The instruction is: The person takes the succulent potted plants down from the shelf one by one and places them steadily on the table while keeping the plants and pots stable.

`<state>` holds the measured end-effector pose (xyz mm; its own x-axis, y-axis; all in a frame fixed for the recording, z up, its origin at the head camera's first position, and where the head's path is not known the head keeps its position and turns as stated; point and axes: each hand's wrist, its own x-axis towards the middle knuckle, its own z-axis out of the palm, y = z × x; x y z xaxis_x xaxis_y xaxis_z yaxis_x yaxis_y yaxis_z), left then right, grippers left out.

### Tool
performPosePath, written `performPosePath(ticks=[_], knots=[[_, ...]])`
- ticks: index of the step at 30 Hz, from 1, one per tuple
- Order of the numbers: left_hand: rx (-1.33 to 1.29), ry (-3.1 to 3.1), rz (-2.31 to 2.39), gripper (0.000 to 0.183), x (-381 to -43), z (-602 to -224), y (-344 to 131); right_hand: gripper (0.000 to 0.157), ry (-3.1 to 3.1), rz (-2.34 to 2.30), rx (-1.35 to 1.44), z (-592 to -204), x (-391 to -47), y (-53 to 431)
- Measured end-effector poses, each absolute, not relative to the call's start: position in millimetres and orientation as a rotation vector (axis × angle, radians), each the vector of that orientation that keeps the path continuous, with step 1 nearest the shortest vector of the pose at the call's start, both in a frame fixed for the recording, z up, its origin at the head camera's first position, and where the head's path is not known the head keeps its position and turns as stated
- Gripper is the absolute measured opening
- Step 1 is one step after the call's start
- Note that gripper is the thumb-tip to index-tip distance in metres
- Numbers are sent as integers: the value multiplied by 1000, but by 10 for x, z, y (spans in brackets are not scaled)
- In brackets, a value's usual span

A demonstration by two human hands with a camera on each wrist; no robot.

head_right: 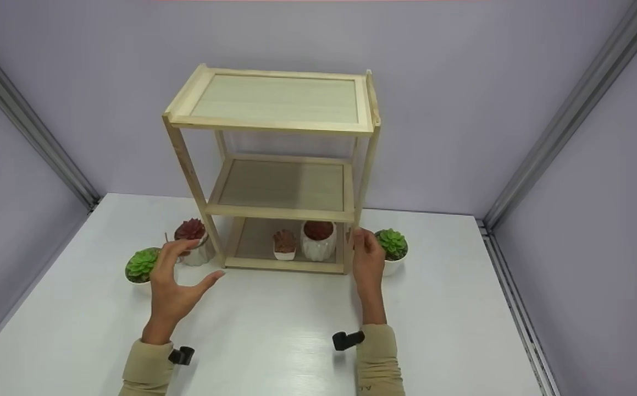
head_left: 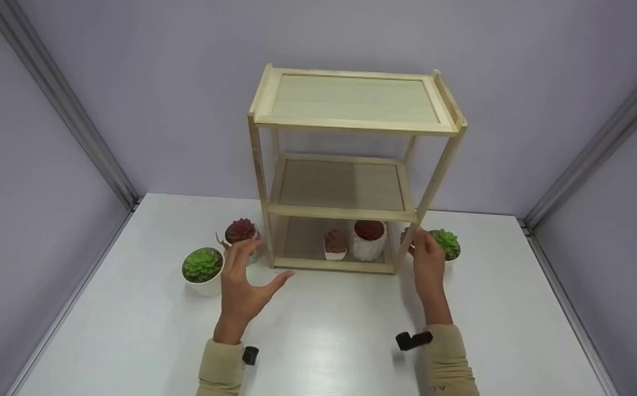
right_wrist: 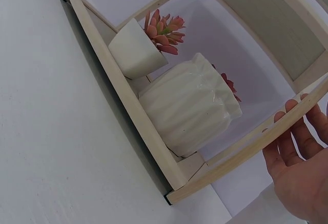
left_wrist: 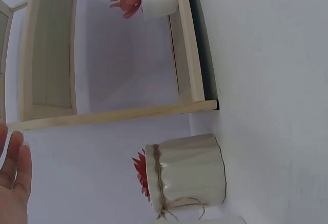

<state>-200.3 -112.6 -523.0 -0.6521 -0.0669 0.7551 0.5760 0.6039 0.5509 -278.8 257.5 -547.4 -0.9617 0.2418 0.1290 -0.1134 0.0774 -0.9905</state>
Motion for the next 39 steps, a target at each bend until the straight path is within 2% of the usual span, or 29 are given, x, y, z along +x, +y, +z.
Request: performPosePath(ticks=[5,14,21,29,39], knots=[[-430,-2133,-1049,83,-2030,-5302,-957,59,-2087,1962,-137,-5477,-2796,2567],[-443,-2032,-898,69,-2132,-5483,-626,61,-2107,1946,-167,-5460,-2789,2551],[-242,-2075,-1028,69,-2177,-5578,-348,64,-2107,1955,-160,-5465,-2796,2551],[29,-2121,-1259,81,-2231,-5628,-17,56,-2118,1961,-151,-5442,-2788,2537],[314,-2103,-1346,82,-2362,-5813,282,57,-2073,1974,-136,-5465,-2791,2544]])
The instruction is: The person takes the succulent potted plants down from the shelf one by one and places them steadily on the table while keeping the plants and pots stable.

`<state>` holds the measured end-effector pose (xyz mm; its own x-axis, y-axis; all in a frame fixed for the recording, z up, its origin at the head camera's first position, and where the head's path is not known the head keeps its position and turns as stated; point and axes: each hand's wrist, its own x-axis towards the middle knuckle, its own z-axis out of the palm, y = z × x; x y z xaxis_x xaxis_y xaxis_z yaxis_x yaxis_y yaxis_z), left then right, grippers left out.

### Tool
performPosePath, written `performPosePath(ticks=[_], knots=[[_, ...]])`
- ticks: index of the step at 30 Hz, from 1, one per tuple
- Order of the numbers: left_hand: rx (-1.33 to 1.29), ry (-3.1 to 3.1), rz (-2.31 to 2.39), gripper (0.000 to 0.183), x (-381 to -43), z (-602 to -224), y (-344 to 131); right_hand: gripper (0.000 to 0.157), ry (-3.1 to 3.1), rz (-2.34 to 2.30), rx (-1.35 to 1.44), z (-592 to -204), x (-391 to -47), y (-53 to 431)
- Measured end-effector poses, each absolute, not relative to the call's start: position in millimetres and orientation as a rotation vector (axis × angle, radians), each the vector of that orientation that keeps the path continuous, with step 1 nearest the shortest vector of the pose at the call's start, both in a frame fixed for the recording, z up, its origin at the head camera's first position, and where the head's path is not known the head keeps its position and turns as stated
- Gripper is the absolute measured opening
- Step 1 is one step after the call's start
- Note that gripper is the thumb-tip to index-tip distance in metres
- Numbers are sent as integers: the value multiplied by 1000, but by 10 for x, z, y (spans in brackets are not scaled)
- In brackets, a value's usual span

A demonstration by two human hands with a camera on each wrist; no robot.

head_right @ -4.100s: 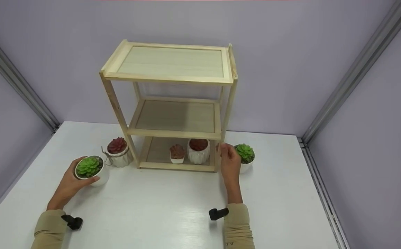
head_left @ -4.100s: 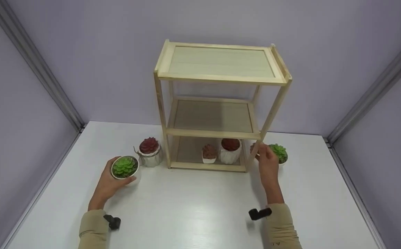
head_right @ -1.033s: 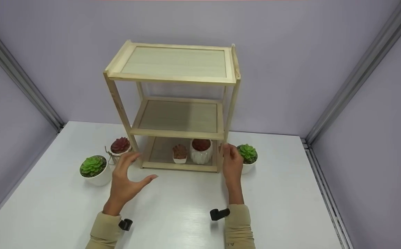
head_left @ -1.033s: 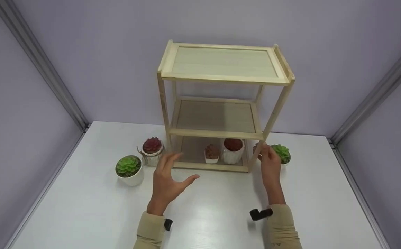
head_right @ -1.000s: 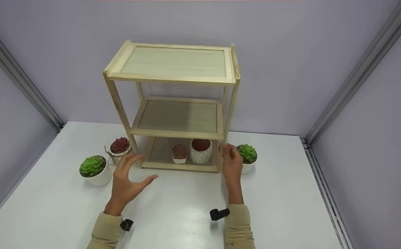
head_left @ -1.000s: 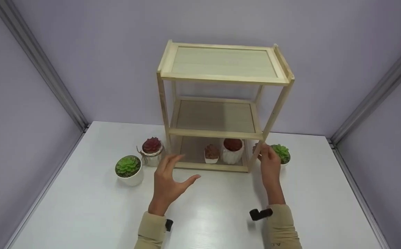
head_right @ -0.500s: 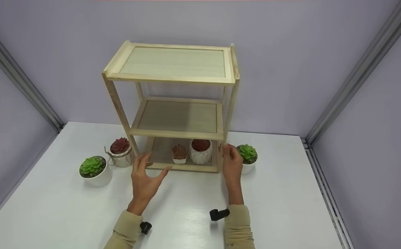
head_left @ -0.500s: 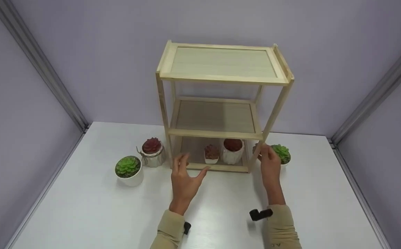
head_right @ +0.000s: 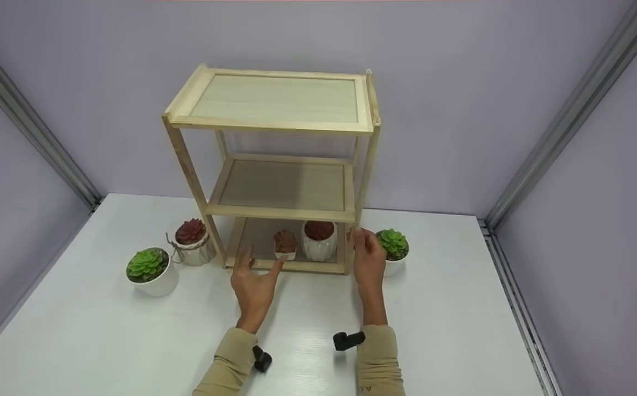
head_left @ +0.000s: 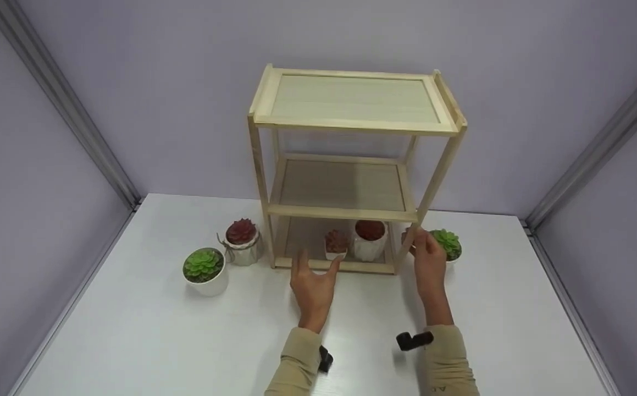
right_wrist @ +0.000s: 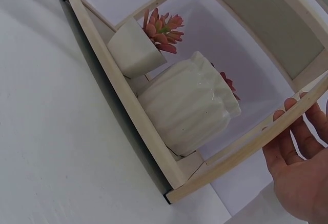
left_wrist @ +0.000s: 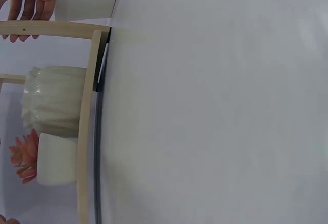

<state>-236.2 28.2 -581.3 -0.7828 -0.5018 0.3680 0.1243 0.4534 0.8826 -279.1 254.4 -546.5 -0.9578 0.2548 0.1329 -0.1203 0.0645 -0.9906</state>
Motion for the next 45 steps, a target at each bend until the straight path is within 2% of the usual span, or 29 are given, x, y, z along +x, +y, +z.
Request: performPosePath(ticks=[7,15,26,35,45], knots=[[364,-2118,-1446,86,-2449,-5871,412,60,-2099,1981,-149,-5460,-2787,2560],[456,-2102,-1545,76,-2568,-5826,588,63,-2102,1981,-168,-5450,-2781,2565],[619,-1982,-1570,74,-2687,-5831,871,64,-2106,1980,-173,-5449,-2776,2559],[689,-1956,-1612,77,-2743,-5839,916,64,-2121,1969,-132,-5465,-2783,2557],[648,-1989,-1577,63,-2800,-5834,893,59,-2075,2020,-118,-5447,-2785,2572]])
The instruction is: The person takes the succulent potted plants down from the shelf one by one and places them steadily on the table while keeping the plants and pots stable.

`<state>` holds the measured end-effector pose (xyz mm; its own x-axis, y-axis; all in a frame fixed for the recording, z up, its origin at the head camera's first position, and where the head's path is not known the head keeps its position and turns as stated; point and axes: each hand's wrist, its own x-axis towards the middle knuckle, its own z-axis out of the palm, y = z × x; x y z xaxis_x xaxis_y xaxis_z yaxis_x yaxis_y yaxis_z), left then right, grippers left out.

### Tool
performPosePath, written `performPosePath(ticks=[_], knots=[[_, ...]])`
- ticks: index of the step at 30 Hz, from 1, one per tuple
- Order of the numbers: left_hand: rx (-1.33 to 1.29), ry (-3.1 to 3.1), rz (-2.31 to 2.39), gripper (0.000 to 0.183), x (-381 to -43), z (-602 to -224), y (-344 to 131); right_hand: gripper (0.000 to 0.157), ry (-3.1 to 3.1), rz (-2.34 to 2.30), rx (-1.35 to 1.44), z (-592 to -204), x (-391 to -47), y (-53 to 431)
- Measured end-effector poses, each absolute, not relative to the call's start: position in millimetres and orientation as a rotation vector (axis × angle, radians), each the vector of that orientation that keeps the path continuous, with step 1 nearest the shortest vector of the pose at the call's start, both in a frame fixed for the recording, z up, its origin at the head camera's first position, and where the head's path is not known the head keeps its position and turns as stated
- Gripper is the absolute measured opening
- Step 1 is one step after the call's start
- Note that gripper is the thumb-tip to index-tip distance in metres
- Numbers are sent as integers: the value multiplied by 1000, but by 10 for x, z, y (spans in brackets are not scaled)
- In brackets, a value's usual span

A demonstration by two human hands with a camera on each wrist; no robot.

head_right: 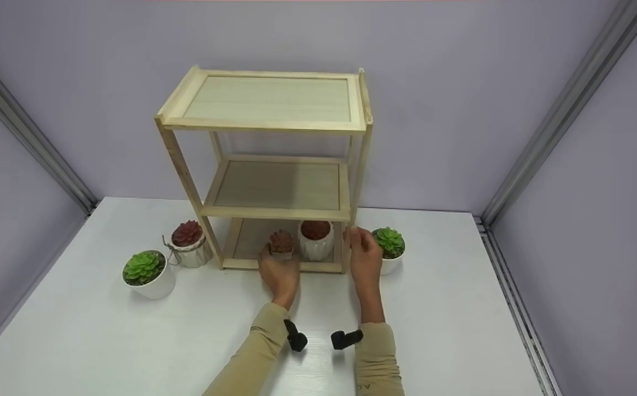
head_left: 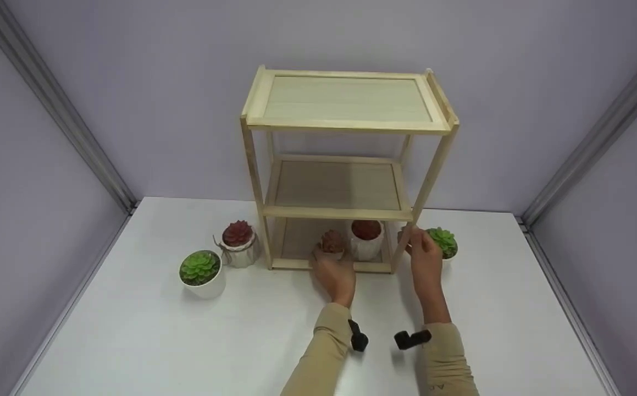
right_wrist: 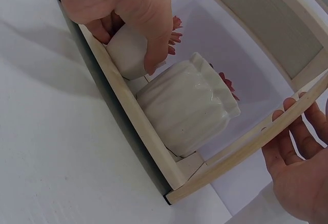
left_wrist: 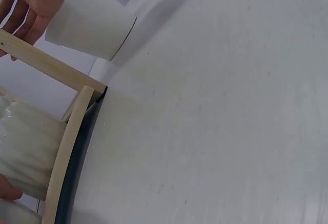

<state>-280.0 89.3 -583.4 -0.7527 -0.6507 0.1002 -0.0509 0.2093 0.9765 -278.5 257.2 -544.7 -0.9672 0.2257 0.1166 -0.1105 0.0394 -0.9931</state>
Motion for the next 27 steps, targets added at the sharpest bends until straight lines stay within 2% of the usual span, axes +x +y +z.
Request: performPosePath(ticks=[18,27], knots=[[651,-2032,-1494,59,-2819,-5856,867,62,-2091,2028,-148,-5450,-2791,2573],[567,-1971,-1578,62,-2792,-5852,872,56,-2066,2029,-135,-5445,-2780,2566]])
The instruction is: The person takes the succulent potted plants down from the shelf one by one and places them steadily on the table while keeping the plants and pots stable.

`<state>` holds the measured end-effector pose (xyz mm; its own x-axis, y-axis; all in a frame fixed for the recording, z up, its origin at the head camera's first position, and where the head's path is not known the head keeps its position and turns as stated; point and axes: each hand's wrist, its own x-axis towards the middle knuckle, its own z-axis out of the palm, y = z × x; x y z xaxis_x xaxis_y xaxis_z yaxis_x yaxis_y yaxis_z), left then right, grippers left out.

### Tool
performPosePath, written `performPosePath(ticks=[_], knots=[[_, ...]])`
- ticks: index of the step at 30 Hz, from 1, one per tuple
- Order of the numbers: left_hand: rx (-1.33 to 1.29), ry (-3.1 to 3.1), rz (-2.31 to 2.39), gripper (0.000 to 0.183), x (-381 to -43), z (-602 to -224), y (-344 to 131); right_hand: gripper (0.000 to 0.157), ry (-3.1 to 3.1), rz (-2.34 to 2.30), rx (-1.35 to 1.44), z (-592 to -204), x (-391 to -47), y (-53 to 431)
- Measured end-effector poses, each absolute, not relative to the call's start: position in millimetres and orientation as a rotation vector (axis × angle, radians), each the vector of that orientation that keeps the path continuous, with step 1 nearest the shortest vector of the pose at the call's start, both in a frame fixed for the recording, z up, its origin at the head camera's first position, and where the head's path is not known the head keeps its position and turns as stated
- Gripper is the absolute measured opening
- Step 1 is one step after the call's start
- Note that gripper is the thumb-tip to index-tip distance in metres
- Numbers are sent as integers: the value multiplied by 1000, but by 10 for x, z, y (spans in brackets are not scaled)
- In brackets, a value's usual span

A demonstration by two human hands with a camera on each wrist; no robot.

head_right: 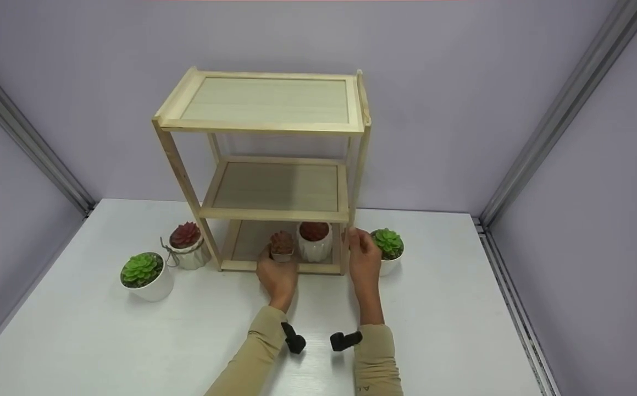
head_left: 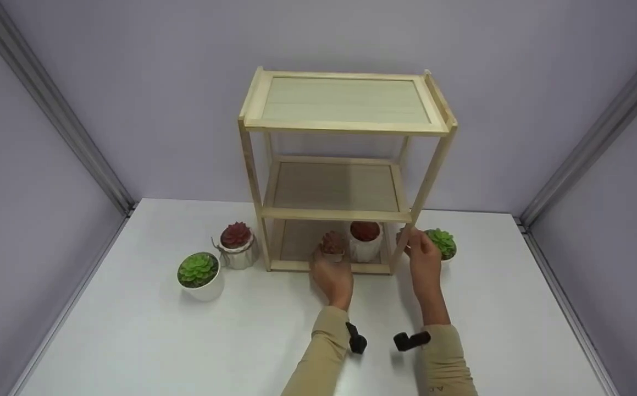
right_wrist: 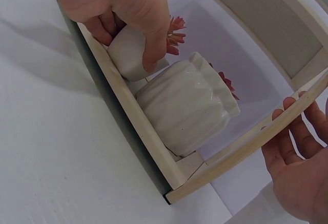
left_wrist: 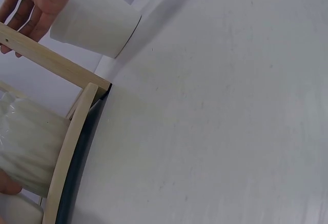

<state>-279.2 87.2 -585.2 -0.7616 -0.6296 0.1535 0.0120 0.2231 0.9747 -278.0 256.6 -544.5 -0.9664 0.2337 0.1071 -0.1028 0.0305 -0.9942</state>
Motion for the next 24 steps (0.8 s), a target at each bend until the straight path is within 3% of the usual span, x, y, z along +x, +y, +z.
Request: performPosePath(ticks=[8,24], knots=[[560,-1956,-1589,66,-2766,-5853,835,59,-2097,2004,-149,-5442,-2787,2559],[413,-1898,-1643,45,-2698,-5687,695,66,-2114,1971,-153,-5460,-2790,2557]])
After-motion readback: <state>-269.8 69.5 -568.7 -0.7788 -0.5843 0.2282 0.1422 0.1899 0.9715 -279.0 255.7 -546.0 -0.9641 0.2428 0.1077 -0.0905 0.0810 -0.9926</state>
